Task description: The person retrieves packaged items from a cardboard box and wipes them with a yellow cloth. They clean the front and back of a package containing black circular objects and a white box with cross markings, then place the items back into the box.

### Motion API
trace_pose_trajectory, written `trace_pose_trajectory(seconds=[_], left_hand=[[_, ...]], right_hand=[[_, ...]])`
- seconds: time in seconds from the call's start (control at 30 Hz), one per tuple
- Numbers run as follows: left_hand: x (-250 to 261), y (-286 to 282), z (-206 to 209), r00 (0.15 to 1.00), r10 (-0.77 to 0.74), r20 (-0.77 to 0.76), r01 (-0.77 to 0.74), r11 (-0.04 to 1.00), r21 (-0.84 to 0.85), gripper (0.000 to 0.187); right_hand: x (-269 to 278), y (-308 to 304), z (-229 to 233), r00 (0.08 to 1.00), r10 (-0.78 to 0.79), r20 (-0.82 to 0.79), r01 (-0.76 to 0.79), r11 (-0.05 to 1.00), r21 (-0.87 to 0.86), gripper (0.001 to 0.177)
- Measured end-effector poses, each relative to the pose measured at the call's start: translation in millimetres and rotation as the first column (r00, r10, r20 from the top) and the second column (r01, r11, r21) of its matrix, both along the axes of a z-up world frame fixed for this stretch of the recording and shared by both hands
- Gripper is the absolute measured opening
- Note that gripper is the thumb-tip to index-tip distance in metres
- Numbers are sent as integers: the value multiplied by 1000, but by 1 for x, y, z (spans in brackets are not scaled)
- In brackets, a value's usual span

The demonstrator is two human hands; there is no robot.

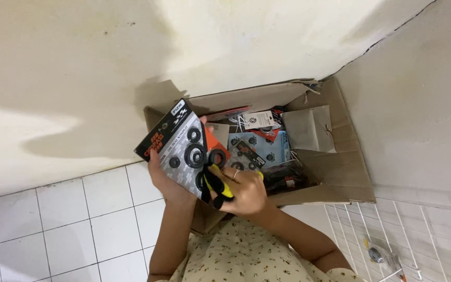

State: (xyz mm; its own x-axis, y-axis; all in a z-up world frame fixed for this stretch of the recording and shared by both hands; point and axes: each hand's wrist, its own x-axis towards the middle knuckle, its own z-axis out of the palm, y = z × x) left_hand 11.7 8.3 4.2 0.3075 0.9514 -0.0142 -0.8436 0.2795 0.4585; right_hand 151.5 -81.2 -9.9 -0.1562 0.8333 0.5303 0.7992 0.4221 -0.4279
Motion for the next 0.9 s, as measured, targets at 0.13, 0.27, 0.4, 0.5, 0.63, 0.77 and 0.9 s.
trace_pose_trajectory(seconds=[0.13,0.27,0.4,0.5,0.63,0.77,0.9], left_hand=[[-9,2,4,1000,30,-3,-30,1000,6,90],[-12,1,16,991,122,-44,-119,990,70,85],[-17,-1,30,992,124,-4,-124,991,42,86],[-18,-1,37,981,175,-85,-176,984,-2,87],[-16,-2,3,996,81,-30,-79,994,79,97],[19,-22,-21,993,-59,-100,59,998,-9,87],[28,-35,-63,989,21,-147,-24,1000,-20,72]], right_hand=[[21,-7,-37,994,27,-105,-33,998,-62,41],[30,-7,-26,961,-154,-228,95,964,-249,35],[28,-1,-22,957,-47,-285,24,996,-84,30],[43,-2,-47,932,-13,-362,-10,998,-60,32],[41,17,-2,887,-156,-435,178,984,11,32],[-5,50,-4,914,-196,-357,247,963,105,21],[-42,50,59,983,-9,-184,62,957,284,45]])
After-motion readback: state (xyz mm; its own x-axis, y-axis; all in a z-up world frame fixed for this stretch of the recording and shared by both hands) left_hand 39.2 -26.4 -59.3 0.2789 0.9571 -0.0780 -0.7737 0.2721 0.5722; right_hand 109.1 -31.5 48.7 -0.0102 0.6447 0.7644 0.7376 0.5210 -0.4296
